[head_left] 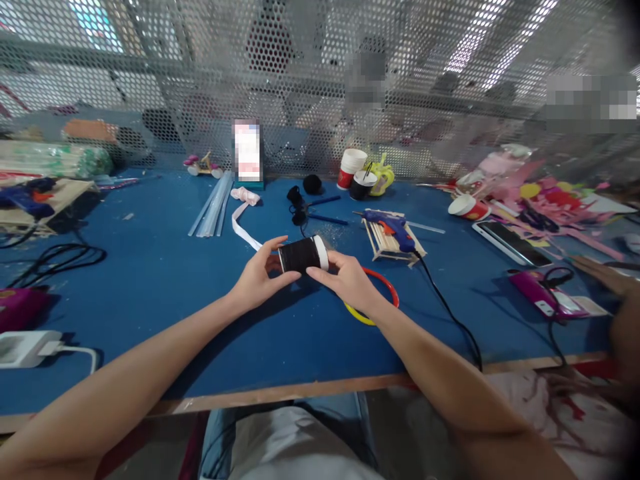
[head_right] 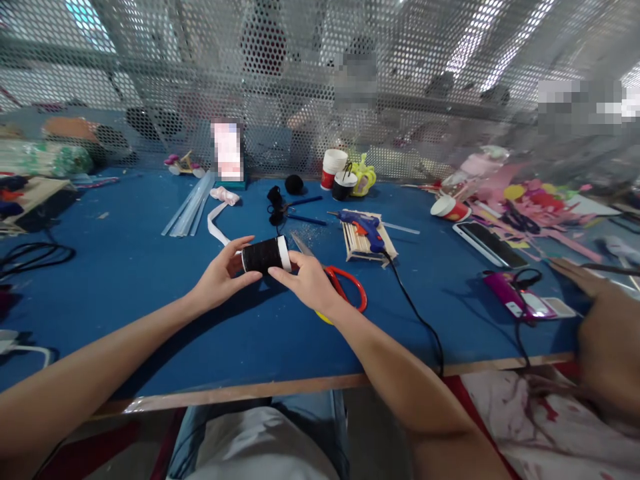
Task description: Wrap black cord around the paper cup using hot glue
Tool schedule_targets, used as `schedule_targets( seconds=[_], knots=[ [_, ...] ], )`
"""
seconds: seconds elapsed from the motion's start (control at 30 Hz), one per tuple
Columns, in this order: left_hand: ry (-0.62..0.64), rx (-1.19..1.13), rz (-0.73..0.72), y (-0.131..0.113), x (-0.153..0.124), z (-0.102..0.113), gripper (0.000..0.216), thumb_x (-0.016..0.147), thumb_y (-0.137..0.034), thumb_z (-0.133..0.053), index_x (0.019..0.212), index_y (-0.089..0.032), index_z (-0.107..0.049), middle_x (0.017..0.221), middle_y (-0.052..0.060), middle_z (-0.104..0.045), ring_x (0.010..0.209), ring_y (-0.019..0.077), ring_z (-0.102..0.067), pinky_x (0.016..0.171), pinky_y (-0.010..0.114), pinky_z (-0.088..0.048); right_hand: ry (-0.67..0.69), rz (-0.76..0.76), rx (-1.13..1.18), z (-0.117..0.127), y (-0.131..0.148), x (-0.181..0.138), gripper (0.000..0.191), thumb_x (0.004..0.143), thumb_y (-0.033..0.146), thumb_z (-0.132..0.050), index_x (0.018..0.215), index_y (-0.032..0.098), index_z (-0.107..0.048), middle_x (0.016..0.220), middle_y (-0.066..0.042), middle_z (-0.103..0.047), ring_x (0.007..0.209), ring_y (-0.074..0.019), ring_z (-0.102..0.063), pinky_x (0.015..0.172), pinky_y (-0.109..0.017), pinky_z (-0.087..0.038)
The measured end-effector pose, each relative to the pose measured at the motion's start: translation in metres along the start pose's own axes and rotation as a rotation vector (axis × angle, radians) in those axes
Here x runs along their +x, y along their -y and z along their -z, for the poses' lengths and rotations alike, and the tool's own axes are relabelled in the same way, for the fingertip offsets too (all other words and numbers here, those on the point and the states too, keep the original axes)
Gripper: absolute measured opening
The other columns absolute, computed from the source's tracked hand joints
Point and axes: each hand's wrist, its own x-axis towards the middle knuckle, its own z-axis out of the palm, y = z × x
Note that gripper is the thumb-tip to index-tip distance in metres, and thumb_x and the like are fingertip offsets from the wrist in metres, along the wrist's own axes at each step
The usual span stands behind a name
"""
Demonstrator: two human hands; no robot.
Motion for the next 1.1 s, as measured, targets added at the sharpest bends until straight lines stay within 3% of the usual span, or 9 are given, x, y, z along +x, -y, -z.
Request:
schedule_targets(
  seconds=[0.13,0.33,0.53,0.77,0.9,1.1],
  knots=[
    [0.050,-0.044,0.081,-0.002,0.001,0.003,0.058,0.074,-0.037,-0.063,0.122,-0.013,-0.040,0.102,0.010,-0.060,0.089,0.0202,-0.061,0.079,0.035,-0.050,-0.021,0.024,-0.093,-0.003,-0.001,-0.002,0.023,0.075,0.033,-0.061,0.089,0.015,-0.064,0.085,-0.005,-0.063,0.078,-0.0169,-0.056,0.073,-0.031,-0.043],
    [0.075,-0.063,0.031,-0.005,0.001,0.004,0.055,0.074,-0.035,-0.064,0.120,-0.015,-0.043,0.108,0.009,-0.057,0.095,0.0201,-0.057,0.081,0.033,-0.049,0.058,0.072,-0.097,0.004,0.000,-0.001,0.024,0.075,0.039,-0.060,0.086,0.017,-0.062,0.087,-0.005,-0.062,0.082,-0.0176,-0.056,0.075,-0.032,-0.043],
    [0.174,0.021,-0.050,-0.008,-0.002,0.004,0.056,0.071,-0.030,-0.067,0.120,-0.018,-0.043,0.116,0.010,-0.052,0.100,0.0201,-0.054,0.089,0.035,-0.045,-0.137,-0.055,0.174,0.014,-0.011,0.008,0.041,0.085,0.054,-0.038,0.096,0.019,-0.056,0.084,-0.005,-0.062,0.077,-0.0152,-0.058,0.072,-0.031,-0.045],
    [0.236,0.109,-0.047,-0.015,-0.005,0.005,0.052,0.075,-0.032,-0.063,0.120,-0.018,-0.042,0.108,0.008,-0.055,0.091,0.0185,-0.055,0.083,0.035,-0.046,0.040,-0.117,0.122,0.014,-0.008,0.008,0.061,0.085,0.062,-0.022,0.101,0.021,-0.064,0.107,-0.008,-0.063,0.100,-0.0204,-0.055,0.083,-0.036,-0.043],
    [0.272,0.105,0.005,-0.015,-0.006,0.006,0.048,0.078,-0.035,-0.058,0.121,-0.021,-0.042,0.106,0.007,-0.056,0.091,0.0196,-0.055,0.080,0.034,-0.046,0.098,-0.113,0.178,0.016,-0.007,0.009,0.065,0.085,0.063,-0.019,0.101,0.020,-0.065,0.105,-0.008,-0.064,0.099,-0.0198,-0.056,0.087,-0.038,-0.041],
    [0.364,-0.042,0.110,-0.014,-0.007,0.001,0.047,0.080,-0.038,-0.054,0.122,-0.022,-0.039,0.094,0.003,-0.056,0.081,0.0176,-0.056,0.071,0.030,-0.047,0.038,0.017,0.263,0.019,-0.001,0.009,0.060,0.085,0.062,-0.023,0.103,0.021,-0.063,0.105,-0.007,-0.065,0.101,-0.0180,-0.057,0.085,-0.034,-0.043]
  ],
)
